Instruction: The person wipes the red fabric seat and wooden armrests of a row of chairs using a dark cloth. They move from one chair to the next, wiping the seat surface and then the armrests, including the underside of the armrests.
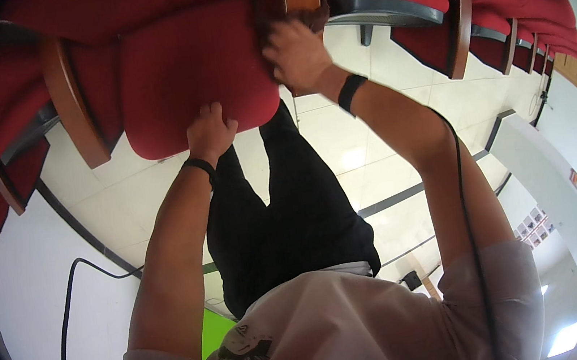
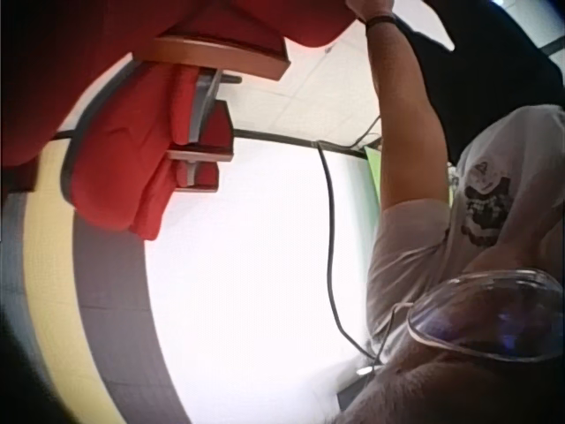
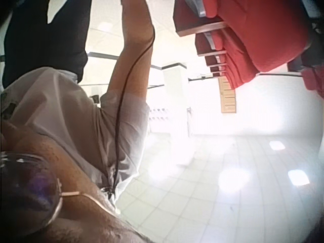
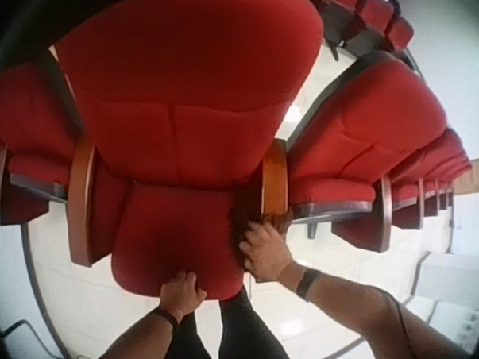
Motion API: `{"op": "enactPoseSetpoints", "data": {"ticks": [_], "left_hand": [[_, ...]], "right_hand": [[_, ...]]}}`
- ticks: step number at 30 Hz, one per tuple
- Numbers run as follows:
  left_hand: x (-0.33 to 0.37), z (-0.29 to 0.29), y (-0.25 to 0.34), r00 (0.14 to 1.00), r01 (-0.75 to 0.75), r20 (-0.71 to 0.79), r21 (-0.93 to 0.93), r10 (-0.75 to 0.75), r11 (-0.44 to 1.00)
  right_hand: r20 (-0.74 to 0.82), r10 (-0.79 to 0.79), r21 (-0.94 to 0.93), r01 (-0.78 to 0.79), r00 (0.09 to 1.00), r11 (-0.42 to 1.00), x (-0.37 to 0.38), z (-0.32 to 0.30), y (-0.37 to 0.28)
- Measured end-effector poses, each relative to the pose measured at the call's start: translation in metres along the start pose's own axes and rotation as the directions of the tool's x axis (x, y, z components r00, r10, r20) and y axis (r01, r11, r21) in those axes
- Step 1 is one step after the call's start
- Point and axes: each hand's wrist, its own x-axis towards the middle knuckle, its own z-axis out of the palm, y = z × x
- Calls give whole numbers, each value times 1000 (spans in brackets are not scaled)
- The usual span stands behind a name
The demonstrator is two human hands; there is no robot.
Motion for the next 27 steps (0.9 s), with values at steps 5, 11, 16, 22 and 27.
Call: {"op": "enactPoseSetpoints", "data": {"ticks": [5,11,16,22,27], "left_hand": [[-1,44,-23,930,122,361,-134,-67,983],[13,85,-38,787,253,601,-104,-142,962],[20,105,-40,768,334,615,-149,-178,931],[24,104,-42,725,381,662,-155,-191,911],[24,107,-47,736,374,652,-167,-183,912]], "right_hand": [[354,-121,-116,172,927,978,-2,16,-38],[320,113,-390,23,941,920,97,-32,39],[371,226,-492,-16,901,871,137,-6,52],[644,139,-526,303,752,795,74,44,-44],[747,80,-386,332,660,861,76,52,-55]]}}
